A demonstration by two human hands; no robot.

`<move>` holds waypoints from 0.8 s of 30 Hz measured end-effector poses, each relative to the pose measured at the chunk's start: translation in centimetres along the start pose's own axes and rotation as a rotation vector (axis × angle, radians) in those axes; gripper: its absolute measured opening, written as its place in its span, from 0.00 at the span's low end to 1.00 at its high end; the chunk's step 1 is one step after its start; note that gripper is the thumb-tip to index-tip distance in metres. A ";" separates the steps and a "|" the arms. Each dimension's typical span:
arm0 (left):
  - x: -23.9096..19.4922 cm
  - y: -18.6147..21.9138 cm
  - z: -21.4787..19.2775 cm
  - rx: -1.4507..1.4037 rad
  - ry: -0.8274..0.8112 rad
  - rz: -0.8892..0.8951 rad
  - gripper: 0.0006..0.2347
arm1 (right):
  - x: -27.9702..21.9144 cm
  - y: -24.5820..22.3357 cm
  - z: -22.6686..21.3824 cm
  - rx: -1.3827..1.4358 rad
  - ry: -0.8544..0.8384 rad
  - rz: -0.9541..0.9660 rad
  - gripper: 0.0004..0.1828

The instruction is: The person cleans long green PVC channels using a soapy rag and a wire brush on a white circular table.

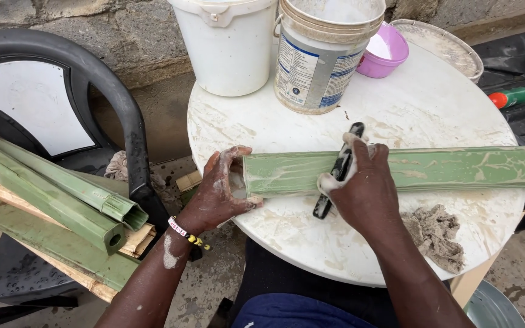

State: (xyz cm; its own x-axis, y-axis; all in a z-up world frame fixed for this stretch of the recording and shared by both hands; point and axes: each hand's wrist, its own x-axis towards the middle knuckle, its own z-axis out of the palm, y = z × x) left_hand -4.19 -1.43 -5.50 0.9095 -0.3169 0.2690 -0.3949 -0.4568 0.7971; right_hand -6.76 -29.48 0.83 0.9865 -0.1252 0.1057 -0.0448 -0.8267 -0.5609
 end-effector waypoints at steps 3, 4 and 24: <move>-0.3 -0.4 -0.1 -0.125 -0.058 -0.122 0.46 | -0.4 -0.4 1.1 -0.085 -0.012 -0.041 0.45; -0.4 0.2 -0.3 -0.121 -0.052 -0.129 0.46 | -0.7 -0.4 1.2 -0.080 -0.018 -0.047 0.45; -0.1 -2.4 1.6 -0.168 0.041 -0.106 0.36 | -2.9 -4.5 3.9 0.090 -0.136 -0.398 0.44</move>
State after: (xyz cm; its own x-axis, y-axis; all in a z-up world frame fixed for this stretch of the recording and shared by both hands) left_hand -3.53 -1.68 -8.29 0.9507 -0.2387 0.1982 -0.2729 -0.3396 0.9001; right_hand -8.81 -23.26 -0.10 0.9361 0.2721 0.2230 0.3516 -0.7438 -0.5684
